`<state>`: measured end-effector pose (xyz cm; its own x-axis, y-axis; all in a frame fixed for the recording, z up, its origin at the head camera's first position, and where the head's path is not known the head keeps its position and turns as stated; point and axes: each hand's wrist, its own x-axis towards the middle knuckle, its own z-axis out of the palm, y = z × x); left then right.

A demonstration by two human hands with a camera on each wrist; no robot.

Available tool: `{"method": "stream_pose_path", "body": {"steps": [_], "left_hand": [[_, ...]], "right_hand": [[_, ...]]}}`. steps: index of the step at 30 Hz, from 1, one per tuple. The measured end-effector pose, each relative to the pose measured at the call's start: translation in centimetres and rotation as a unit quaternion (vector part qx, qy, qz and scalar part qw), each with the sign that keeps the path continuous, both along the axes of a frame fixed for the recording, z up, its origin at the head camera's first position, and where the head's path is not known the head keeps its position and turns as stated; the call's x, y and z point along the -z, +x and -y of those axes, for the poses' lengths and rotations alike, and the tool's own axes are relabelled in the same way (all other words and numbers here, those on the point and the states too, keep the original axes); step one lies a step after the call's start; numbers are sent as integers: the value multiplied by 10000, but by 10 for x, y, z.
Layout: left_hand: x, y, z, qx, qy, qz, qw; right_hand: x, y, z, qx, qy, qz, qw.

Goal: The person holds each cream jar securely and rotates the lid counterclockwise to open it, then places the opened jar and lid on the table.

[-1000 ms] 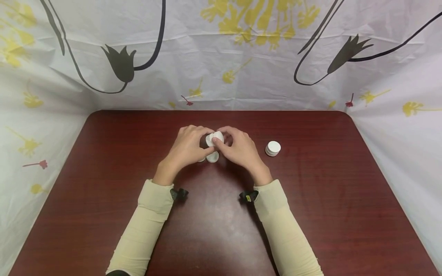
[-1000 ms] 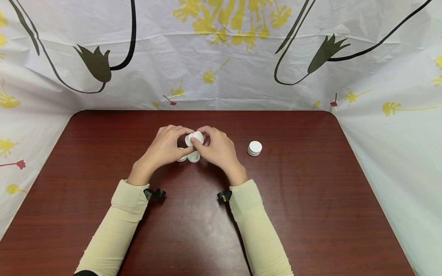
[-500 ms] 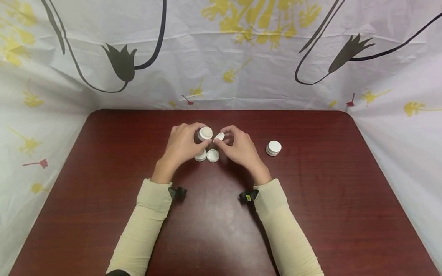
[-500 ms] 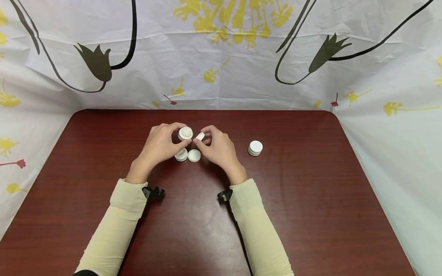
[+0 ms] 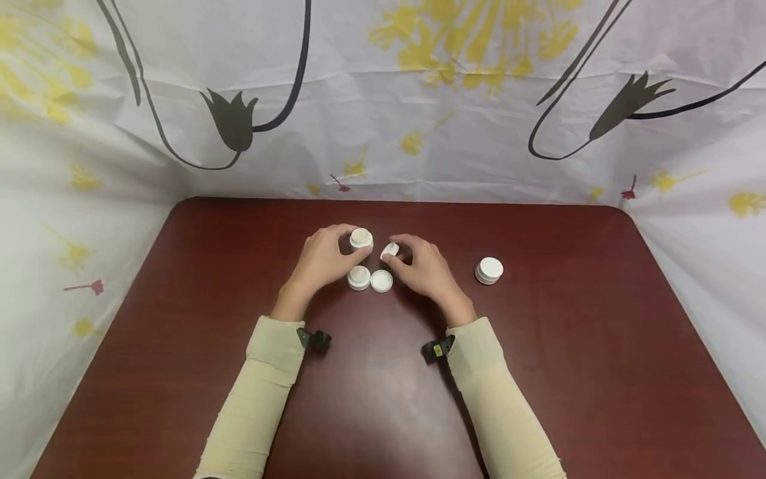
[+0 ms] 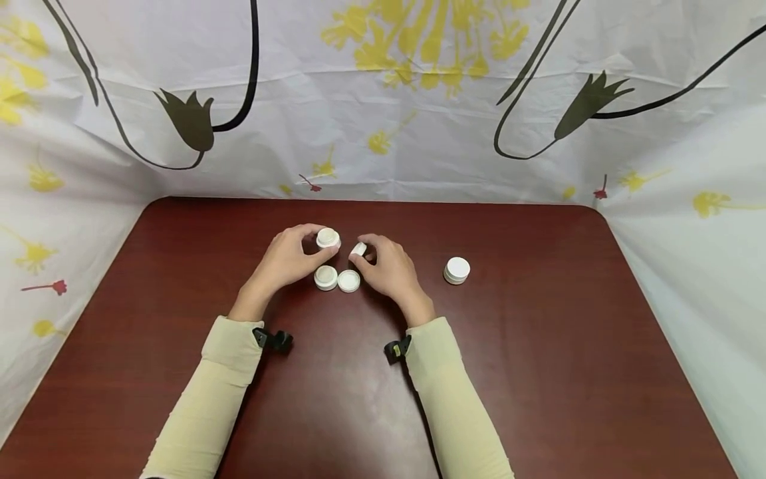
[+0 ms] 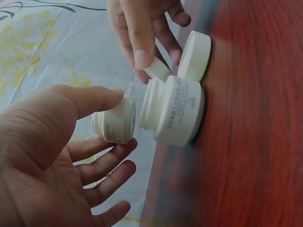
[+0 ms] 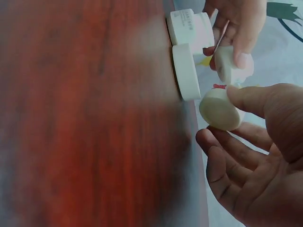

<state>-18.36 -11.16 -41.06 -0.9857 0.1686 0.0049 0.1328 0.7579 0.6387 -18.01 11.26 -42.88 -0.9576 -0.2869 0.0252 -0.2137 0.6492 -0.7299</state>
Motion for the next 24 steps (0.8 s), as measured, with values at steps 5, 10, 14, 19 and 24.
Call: {"method": "stream_pose_path", "body": {"steps": [5,10,14,19,24], "left_hand": [[6,1,-1,-149,-93,64,9998],[8,0,-4,-233,-248,138,9993],[11,1,-5,-297,-306,262,9987],[13,0,-6,-323,-297,417,9982],[15,-2,-9,-454,-297,490,9973]], "right_hand": [[1,-3,1,18,159,118,9998],[1,-7,4,183,410,83,9990],[2,-8,6,256,491,88,9984],[4,-10,8,346,570,133,9977],[5,-11,9,405,700,105,9967]]}}
